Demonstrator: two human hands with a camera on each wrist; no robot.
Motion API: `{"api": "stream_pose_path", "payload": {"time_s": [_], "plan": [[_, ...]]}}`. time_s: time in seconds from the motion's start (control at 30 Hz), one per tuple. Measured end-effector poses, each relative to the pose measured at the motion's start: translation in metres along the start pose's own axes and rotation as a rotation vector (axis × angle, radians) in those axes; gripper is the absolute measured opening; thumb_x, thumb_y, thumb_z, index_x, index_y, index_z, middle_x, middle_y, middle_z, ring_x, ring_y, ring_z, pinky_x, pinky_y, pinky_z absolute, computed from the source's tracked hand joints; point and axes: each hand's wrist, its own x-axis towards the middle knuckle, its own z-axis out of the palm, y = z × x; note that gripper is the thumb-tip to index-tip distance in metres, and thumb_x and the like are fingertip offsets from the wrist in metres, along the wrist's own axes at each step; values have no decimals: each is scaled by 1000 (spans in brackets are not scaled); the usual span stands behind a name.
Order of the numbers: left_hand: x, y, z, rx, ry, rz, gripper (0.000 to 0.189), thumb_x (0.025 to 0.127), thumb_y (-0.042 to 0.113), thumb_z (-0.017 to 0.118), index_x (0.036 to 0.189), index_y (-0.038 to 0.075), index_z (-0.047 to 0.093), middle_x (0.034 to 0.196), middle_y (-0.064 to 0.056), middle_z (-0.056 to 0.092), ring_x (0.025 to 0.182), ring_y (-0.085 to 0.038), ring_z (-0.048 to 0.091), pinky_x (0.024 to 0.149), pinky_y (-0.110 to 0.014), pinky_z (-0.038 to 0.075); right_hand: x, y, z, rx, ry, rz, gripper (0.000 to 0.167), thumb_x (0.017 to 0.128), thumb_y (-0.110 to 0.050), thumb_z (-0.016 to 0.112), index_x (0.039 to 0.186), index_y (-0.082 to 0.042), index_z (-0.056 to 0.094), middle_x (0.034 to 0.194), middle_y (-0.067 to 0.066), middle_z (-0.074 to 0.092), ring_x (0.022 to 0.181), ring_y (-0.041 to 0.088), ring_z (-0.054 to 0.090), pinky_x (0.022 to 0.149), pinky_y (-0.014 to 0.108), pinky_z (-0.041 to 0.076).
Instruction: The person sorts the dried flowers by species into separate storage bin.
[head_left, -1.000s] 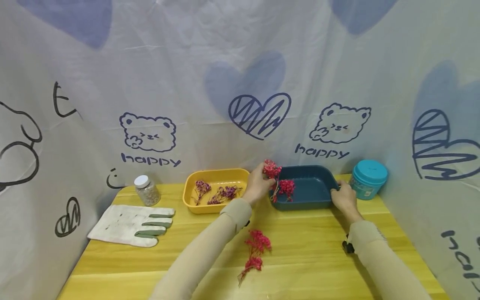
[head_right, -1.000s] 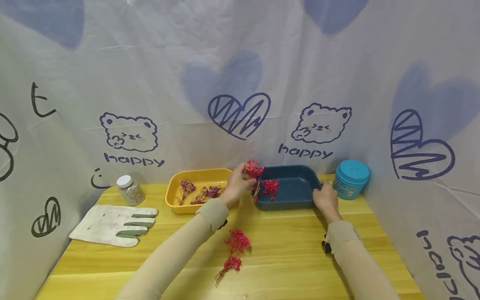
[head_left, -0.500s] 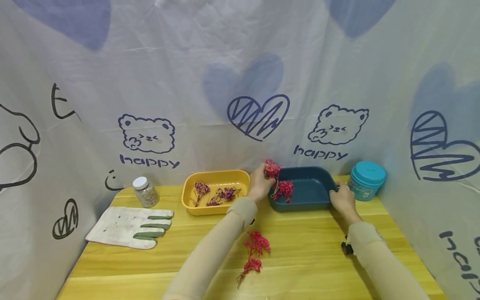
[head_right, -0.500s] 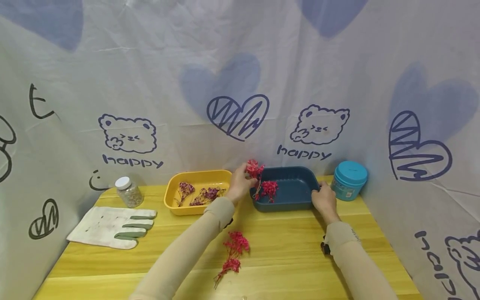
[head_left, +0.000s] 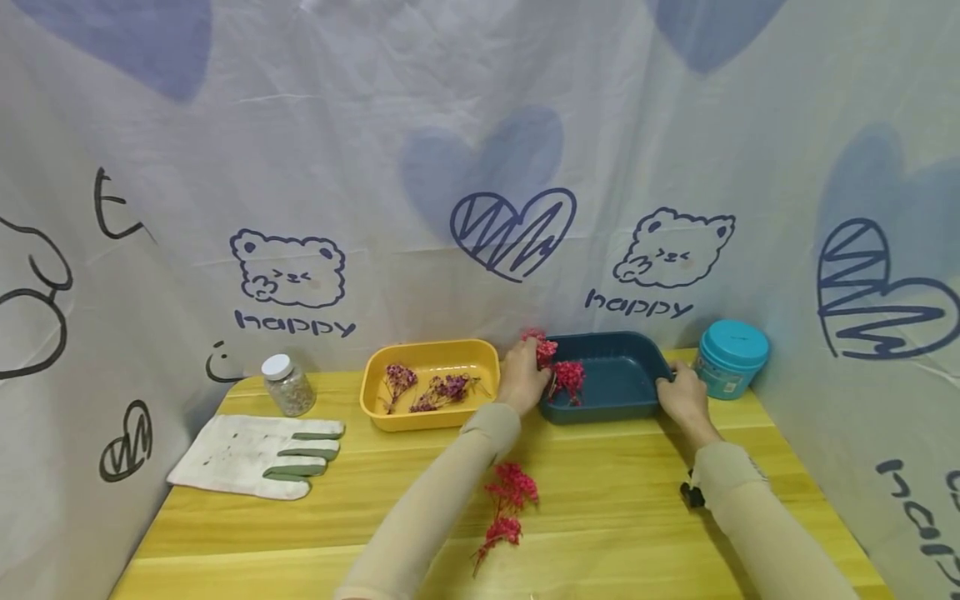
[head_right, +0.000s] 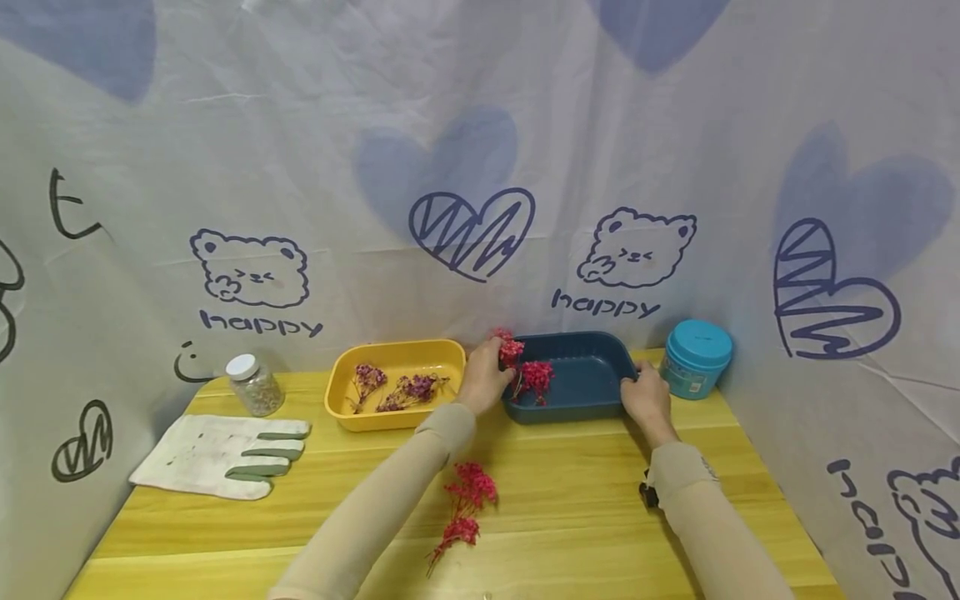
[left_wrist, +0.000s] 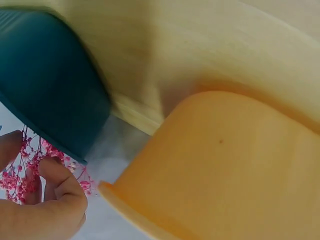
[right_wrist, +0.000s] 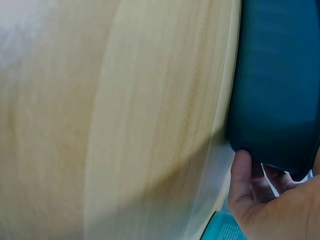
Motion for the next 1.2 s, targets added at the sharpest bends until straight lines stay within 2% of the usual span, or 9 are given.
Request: {"api": "stream_pose_path", "payload": {"time_s": [0.13,0.23,0.43,0.63,0.77,0.93,1.1,1.2], "plan": [[-11,21,-24,-8,-68,-50,44,90,11,81,131,0,66,119,-18,73,111,-35,72,95,-44,61,2,0,0,4,5,-2,47,103,-16,45,142,10,50,144,39,53,134,60,48,111,69,44],[-15,26,-28,36,-105,-53,45,92,13,80,133,0,66,121,-17,74,112,-34,72,97,-42,61,2,0,0,8,8,3,46,103,-16,45,141,10,51,142,39,55,133,58,50,109,68,46],[-18,29,-28,190,-166,-24,46,93,26,81,133,6,69,123,-13,73,114,-35,68,100,-44,58,3,2,0,15,9,10,44,103,-17,46,138,9,52,139,38,57,129,57,54,104,66,49],[-21,28,-23,261,-173,-31,42,100,43,70,127,10,73,131,-11,57,115,-31,57,95,-43,56,3,3,1,7,1,12,47,104,-17,45,142,9,50,143,39,54,133,59,50,109,68,46],[-18,25,-20,284,-179,-33,36,105,38,64,128,12,73,133,-9,55,115,-29,55,93,-42,57,3,3,1,8,5,18,46,103,-16,46,141,9,51,143,38,55,133,58,50,109,68,46],[-14,24,-19,326,-216,-8,32,105,30,65,133,15,70,128,-5,71,116,-29,63,95,-44,60,2,3,2,18,9,12,45,103,-16,46,141,9,51,141,38,56,132,58,50,109,68,45],[-12,22,-17,298,-262,-17,40,103,25,68,142,19,61,120,-8,78,113,-32,67,86,-47,61,2,4,4,18,11,5,46,103,-16,46,141,8,52,142,38,56,132,59,49,110,69,44],[-11,20,-15,248,-241,-18,45,102,25,71,143,19,55,122,-11,77,112,-32,67,84,-48,61,4,4,3,21,13,6,46,103,-17,46,141,8,52,141,38,56,131,59,50,110,69,45]]}}
